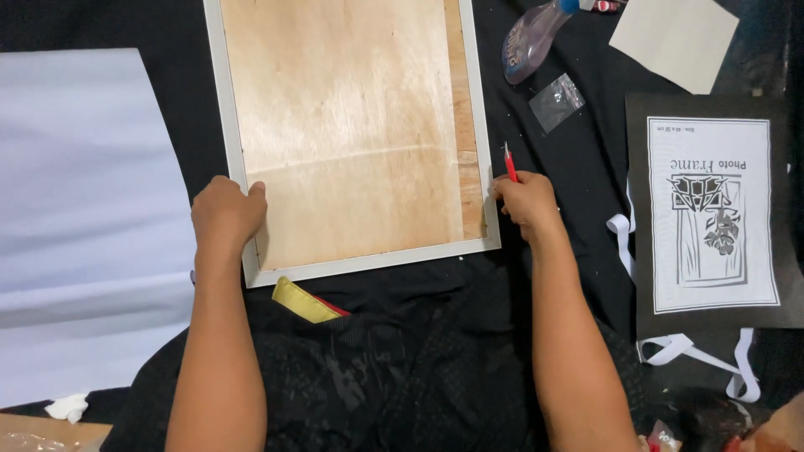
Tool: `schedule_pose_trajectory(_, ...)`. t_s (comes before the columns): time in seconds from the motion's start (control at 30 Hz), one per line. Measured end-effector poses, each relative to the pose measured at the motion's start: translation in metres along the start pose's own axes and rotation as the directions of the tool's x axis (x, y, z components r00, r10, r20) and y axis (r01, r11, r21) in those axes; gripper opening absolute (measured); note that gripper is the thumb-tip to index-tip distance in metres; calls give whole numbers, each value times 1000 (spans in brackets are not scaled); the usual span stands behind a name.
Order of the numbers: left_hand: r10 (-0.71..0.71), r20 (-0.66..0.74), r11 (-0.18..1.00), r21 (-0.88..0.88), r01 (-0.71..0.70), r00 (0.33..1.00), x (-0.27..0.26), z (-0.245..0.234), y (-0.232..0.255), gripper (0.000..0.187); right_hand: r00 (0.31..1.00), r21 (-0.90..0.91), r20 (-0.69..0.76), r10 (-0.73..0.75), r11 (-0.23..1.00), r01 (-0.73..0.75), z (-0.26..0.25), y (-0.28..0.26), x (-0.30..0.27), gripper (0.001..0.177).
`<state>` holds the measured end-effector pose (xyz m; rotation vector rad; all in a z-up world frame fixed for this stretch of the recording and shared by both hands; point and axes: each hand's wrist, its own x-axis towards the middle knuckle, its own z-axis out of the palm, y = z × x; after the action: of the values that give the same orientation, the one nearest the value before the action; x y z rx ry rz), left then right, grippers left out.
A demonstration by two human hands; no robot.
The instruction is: Trimming the edges of a wooden board with a utility knife to fit it into a picture frame.
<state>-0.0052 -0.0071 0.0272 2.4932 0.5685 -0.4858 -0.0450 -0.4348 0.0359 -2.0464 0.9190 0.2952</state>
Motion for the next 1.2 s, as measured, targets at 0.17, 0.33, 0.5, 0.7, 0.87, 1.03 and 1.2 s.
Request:
schedule_pose_trajectory(0.17,-2,-17,1000,-31,2,1000,-2,-5,-1,50,996,105,79,36,993,-45,-5,-24,-27,38)
schedule_pose_trajectory(0.33,8,-42,999,-53,-10,999,15,-5,-10,55,988,146,151,-12,989,-10,7,-5,-8,40)
schedule_pose_trajectory(0.5,-66,-50,972,-231,52,997,12,-5,-13,52,993,73,117,-36,997,28,5,-4,-12,38)
schedule_pose_trajectory(0.7,-71,-13,952,-301,64,997,13,-10,1,61,992,51,127,-17,999,10,4,-3,-4,38)
schedule_pose_trajectory(0.87,-68,-19,952,-299,59,997,2,-16,17,58,993,46,114,-16,999,11,4,-8,-10,39)
schedule_pose_trajectory(1.03,-33,-31,958,-285,22,999,-10,-16,33,56,994,40,112,-13,999,8,4,-11,-12,40)
schedule_pose_trajectory(1.2,-14,-6,982,-186,13,1000,-11,-9,31,60,994,12,105,-31,999,30,2,-17,-19,41)
